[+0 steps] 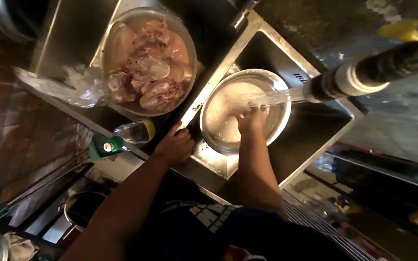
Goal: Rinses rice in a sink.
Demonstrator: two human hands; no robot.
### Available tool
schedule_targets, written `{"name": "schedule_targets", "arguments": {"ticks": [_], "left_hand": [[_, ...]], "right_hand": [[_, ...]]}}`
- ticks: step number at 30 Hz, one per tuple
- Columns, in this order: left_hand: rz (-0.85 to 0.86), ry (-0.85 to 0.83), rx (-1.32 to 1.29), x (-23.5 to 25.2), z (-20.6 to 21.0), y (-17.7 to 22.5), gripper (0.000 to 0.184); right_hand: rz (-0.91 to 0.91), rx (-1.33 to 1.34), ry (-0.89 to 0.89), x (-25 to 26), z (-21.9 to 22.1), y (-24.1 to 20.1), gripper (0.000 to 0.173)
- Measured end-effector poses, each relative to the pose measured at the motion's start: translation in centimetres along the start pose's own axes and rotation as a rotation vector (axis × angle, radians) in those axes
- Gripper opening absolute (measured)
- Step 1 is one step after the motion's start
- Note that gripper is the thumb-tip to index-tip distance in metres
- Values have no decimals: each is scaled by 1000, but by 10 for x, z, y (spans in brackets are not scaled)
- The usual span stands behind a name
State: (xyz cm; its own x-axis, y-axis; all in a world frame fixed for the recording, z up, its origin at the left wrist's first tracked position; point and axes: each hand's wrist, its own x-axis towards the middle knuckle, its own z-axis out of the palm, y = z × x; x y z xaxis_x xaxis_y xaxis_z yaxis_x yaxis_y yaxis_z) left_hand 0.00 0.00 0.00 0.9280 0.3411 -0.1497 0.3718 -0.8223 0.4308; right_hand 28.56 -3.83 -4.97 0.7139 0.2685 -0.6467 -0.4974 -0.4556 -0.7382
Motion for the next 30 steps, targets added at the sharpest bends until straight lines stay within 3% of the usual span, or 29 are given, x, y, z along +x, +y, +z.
{"name": "schedule_targets", "arguments": {"ticks": [2, 6, 9, 11, 14, 17, 20, 21, 24, 27, 30], "left_hand": [[1, -21, -5, 1, -1, 0, 23], [6, -49, 11, 0, 0, -1, 25], [9, -25, 39, -1, 1, -1, 24], [2, -20, 54, -1, 2, -1, 24], [-7, -18, 61, 0, 4, 0, 25], [-22, -31, 47, 1, 3, 1, 25], [-26, -45, 41, 0, 1, 1, 24], [-24, -52, 39, 1, 0, 2, 24], [-19, -68, 41, 2, -1, 2, 23], [-17, -56, 31, 1, -1, 2, 22], [-13, -22, 14, 1, -1, 1, 22]], "right_hand": [[-231, -564, -162, -12, -9, 3, 70], [-708, -1385, -582, -12, -9, 18, 63], [-903, -1621, -775, 16, 2, 23, 57], [-990, -1658, -790, 44, 5, 19, 56], [-825, -1732, -610, 62, 7, 6, 72], [-548, -1631, -287, 52, 5, 2, 71], [-284, -1488, -102, 45, -8, 15, 57], [-208, -1376, -46, 46, -12, 20, 55], [92, -691, 163, 31, -9, 24, 61], [258, -233, 19, 12, 2, 26, 42], [260, -3, -157, -4, 12, 9, 48]]}}
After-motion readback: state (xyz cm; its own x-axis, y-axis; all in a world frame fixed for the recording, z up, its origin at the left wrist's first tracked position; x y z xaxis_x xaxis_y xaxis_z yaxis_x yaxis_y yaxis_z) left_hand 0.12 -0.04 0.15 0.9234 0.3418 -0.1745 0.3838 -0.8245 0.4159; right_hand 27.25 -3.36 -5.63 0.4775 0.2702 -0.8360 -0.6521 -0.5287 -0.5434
